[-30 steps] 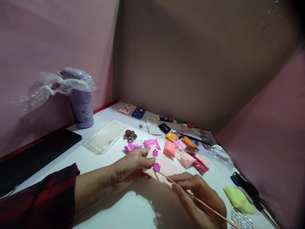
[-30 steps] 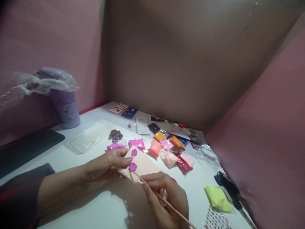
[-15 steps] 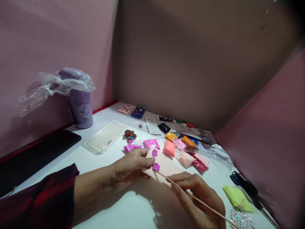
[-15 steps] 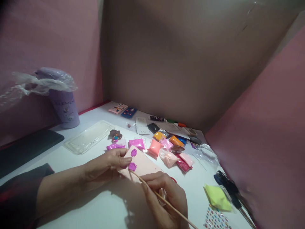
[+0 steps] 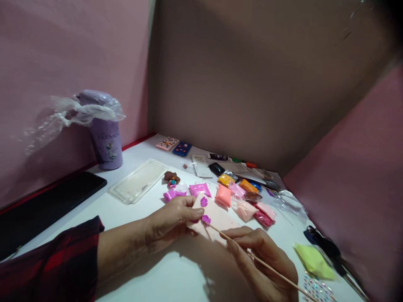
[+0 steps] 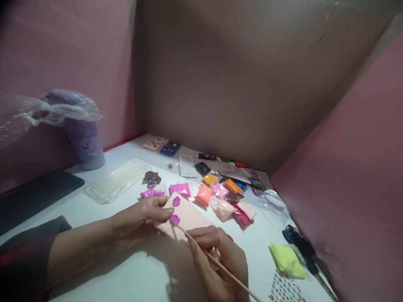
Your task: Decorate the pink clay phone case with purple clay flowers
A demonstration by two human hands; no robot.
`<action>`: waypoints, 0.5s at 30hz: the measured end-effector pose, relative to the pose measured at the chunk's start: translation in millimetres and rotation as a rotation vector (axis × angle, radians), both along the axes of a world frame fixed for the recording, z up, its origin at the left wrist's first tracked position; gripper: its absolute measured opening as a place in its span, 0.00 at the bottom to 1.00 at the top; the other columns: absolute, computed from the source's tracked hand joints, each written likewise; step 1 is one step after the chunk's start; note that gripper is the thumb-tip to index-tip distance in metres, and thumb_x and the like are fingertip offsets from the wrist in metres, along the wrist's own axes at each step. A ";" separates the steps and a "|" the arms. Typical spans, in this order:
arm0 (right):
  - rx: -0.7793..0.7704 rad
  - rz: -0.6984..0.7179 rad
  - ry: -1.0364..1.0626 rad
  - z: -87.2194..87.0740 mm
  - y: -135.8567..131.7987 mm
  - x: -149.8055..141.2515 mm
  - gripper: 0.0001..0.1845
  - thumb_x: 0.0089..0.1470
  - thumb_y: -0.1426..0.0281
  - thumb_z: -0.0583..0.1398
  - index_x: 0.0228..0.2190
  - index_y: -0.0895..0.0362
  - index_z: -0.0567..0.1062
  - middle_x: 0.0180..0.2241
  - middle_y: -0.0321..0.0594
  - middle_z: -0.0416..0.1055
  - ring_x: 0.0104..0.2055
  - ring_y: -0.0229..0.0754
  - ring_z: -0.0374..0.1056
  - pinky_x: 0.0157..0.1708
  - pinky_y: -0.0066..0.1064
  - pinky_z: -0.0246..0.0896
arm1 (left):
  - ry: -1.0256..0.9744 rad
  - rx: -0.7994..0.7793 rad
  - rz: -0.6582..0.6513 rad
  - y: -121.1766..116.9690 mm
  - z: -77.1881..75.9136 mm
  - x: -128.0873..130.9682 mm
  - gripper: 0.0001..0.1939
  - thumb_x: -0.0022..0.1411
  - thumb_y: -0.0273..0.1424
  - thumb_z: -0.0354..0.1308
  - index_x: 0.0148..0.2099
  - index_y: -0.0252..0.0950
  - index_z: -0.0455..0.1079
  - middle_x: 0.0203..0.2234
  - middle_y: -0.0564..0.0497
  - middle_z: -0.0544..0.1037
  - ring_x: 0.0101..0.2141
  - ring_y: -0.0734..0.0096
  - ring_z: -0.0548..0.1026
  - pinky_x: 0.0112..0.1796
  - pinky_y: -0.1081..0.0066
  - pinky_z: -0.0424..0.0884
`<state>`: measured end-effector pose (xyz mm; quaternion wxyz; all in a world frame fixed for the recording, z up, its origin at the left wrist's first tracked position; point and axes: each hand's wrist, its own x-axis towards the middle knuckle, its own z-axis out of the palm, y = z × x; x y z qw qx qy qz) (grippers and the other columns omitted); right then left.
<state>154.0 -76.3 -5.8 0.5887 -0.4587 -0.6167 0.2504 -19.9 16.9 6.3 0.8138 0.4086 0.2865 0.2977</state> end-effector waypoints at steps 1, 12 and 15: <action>-0.003 -0.003 0.002 -0.3 0.0 0.1 0.04 0.50 0.74 0.63 0.26 0.53 0.75 0.33 0.39 0.78 0.35 0.40 0.74 0.30 0.21 0.68 | -0.002 0.002 -0.001 0.5 -0.3 -0.1 0.14 0.49 0.32 0.65 0.34 0.29 0.67 0.24 0.51 0.70 0.22 0.79 0.66 0.25 0.76 0.59; 0.000 0.024 -0.006 3.0 -0.2 -0.4 0.05 0.50 0.74 0.63 0.25 0.53 0.76 0.32 0.39 0.78 0.34 0.40 0.74 0.31 0.22 0.68 | -0.016 0.014 -0.017 0.9 -4.5 -0.9 0.13 0.51 0.32 0.64 0.35 0.29 0.67 0.25 0.49 0.70 0.23 0.78 0.66 0.26 0.75 0.60; -0.020 0.023 -0.001 1.3 0.8 -0.6 0.05 0.50 0.74 0.63 0.25 0.53 0.76 0.32 0.40 0.78 0.33 0.41 0.75 0.31 0.23 0.68 | -0.022 0.009 -0.010 0.8 -4.9 -0.6 0.12 0.51 0.32 0.64 0.33 0.30 0.66 0.24 0.51 0.69 0.22 0.79 0.65 0.25 0.76 0.59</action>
